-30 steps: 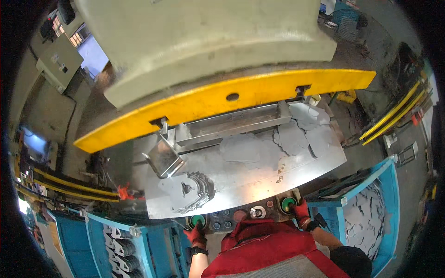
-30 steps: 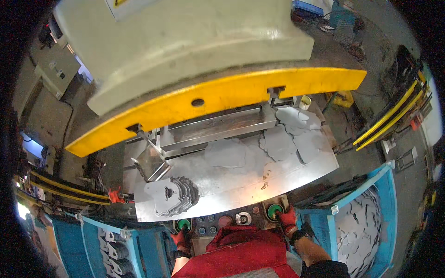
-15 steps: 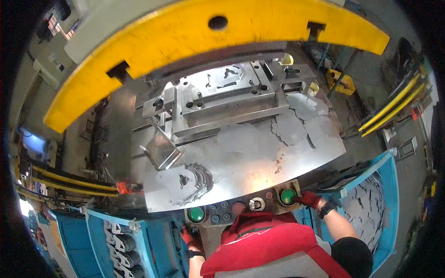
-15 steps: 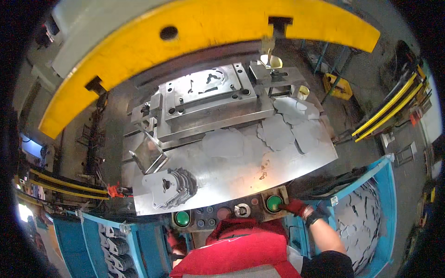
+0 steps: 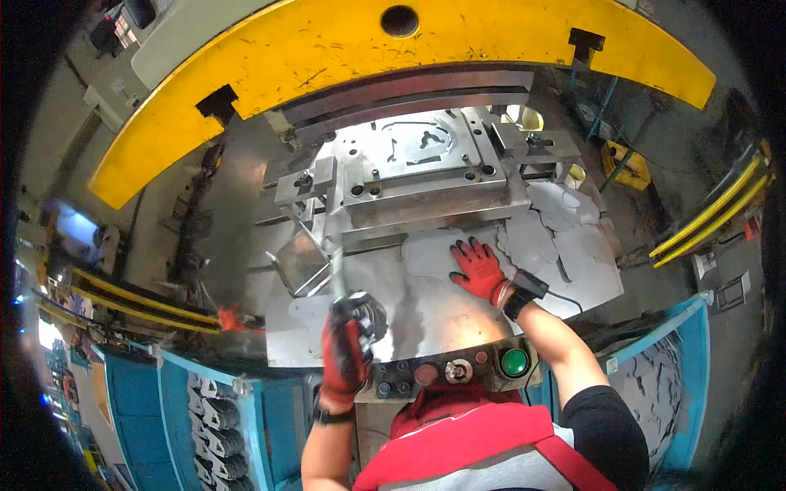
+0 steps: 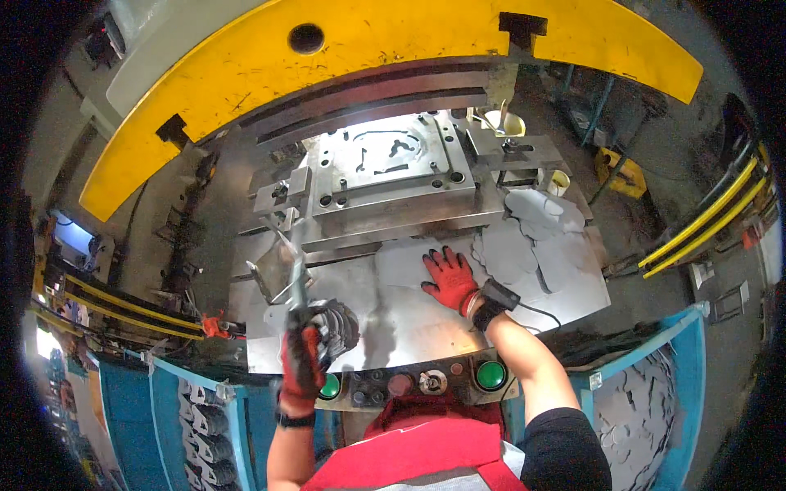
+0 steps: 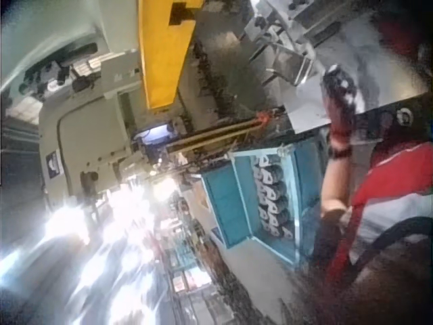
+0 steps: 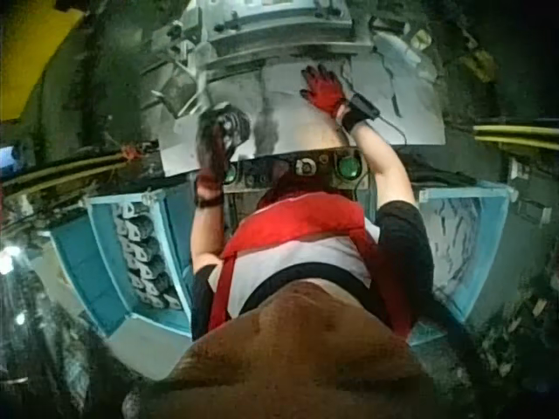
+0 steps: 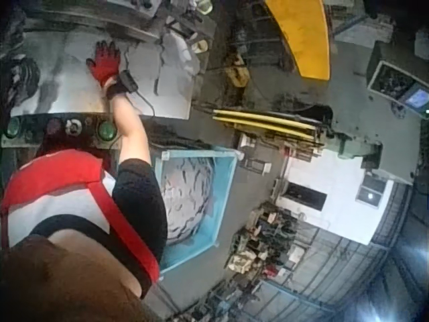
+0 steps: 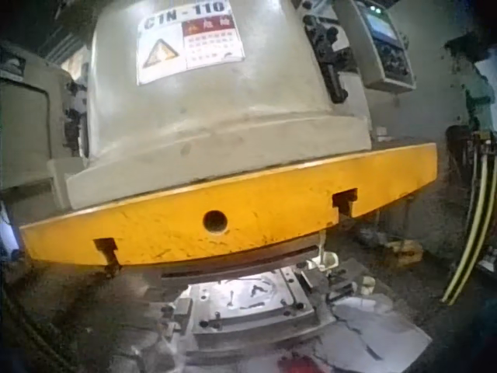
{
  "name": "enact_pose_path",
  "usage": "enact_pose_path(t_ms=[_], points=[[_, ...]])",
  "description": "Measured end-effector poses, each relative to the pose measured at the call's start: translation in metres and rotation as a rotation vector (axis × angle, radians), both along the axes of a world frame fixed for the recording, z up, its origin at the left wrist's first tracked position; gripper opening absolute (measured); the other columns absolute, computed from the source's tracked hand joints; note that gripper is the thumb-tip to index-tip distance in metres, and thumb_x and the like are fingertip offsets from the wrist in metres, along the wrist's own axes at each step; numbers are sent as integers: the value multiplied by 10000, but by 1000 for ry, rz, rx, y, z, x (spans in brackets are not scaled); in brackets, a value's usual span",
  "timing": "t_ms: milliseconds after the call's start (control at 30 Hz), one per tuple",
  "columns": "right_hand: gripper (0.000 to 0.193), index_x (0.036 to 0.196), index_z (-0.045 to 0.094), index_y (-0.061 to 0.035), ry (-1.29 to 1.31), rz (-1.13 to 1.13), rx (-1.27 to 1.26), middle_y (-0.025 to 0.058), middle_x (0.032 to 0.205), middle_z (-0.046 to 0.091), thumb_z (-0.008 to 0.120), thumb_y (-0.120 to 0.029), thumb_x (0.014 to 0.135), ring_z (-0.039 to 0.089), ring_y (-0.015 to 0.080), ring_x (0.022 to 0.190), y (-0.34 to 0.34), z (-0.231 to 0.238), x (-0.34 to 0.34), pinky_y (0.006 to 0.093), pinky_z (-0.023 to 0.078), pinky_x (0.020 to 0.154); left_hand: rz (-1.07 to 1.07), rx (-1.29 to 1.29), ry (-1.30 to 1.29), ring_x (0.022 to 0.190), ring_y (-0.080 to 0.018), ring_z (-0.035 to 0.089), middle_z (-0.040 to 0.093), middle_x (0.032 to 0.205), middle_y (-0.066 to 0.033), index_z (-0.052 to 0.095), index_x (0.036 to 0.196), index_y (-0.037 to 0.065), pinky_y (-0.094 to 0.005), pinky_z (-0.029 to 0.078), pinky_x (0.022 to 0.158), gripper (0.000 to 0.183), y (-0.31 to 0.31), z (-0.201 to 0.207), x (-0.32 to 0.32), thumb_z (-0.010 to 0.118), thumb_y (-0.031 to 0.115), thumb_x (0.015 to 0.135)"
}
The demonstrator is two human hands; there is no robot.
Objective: Operating a large press machine to shape metal sheets and moving finished parts to a storage bin.
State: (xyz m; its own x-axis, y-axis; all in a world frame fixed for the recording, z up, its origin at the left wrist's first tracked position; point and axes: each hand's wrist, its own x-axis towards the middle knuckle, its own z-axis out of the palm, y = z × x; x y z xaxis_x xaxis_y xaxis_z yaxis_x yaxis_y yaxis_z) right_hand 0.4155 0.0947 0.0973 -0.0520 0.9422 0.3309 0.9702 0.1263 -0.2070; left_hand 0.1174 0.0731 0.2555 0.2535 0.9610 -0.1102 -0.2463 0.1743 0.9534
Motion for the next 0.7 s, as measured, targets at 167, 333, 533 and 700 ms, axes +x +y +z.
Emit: enact_pose_path(t_ms=[167,333,533,700], points=[[690,1191,455,-52,-54,72,-152,161,1182,458,608,-487,678,376,360,1153,-16,16,-1,514,250,982,-133,-77,-36,406,-40,349,414,567,50,501,869,139,-183,268,349,278,81,1,91,433,407,898],[654,1099,483,-21,-95,83,-64,211,1159,453,663,-446,634,356,369,1173,-41,23,7,488,234,1012,-159,-223,-103,356,-48,321,390,521,48,460,801,157,-197,247,310,300,130,-14,128,458,447,877],[439,1050,516,-60,-112,228,-80,151,1052,513,618,-277,682,464,321,1057,-41,22,12,436,428,845,-191,-19,-113,350,-40,312,398,538,47,518,888,107,-185,233,302,353,107,4,110,422,447,899],[229,987,560,-92,-87,196,-67,101,898,594,493,-152,776,598,270,792,-30,48,26,372,492,650,-134,-90,-167,364,-43,343,432,562,40,522,937,80,-181,270,323,394,40,17,50,401,454,903]])
